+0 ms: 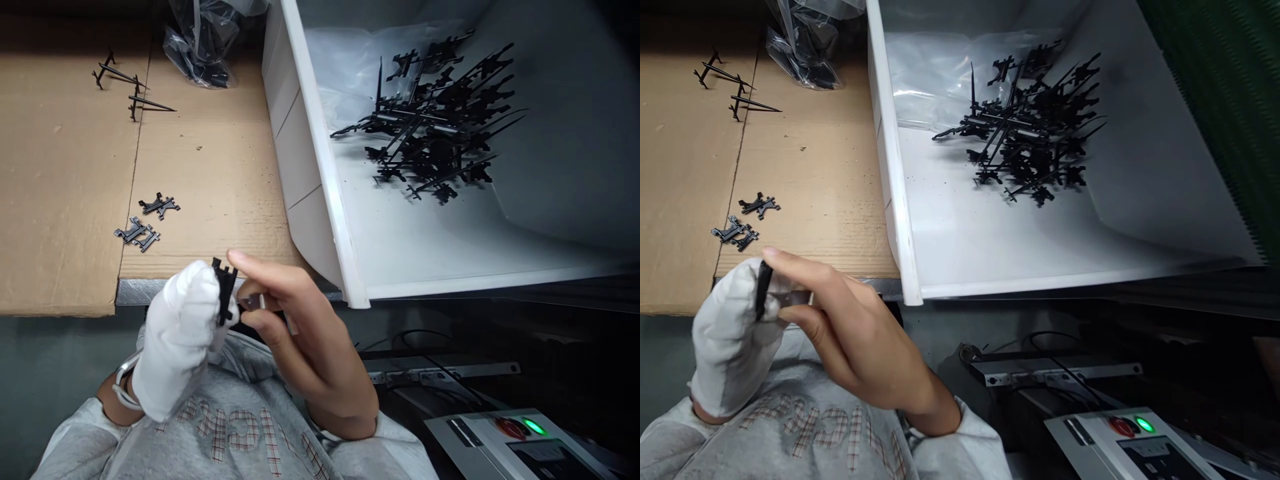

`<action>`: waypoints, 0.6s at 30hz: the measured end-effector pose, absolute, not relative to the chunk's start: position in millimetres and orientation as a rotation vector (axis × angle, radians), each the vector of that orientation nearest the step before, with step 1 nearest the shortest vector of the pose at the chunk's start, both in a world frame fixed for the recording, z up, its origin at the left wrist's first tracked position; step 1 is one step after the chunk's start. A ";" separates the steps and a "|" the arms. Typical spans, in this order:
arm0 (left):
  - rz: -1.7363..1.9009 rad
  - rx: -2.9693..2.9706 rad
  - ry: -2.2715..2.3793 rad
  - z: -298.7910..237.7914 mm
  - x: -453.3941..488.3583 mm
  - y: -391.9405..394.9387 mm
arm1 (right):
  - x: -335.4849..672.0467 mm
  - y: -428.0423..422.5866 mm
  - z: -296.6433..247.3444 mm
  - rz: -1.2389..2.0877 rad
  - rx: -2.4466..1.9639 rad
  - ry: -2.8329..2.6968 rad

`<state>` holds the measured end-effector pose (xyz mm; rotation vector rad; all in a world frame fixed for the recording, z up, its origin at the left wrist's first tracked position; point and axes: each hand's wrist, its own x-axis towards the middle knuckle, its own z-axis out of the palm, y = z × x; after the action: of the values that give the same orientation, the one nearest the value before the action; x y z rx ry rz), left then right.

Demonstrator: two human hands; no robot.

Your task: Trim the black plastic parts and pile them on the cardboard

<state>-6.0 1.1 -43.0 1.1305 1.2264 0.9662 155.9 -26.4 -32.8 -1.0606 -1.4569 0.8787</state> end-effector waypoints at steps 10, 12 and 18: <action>0.878 1.081 1.036 -34.6 -1.0 9.4 | 152.0 3.1 -38.6 1.324 -0.885 -1.034; 0.944 1.007 1.004 -35.8 -1.7 10.1 | 153.6 3.0 -42.8 1.325 -0.885 -1.035; 1.017 1.087 1.055 -39.4 -0.8 9.5 | 150.8 -3.6 -42.7 1.333 -0.824 -0.978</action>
<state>-0.8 9.5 -39.4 1.0867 1.0548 1.0168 150.8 -3.6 -42.7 -0.8235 -0.9776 1.3330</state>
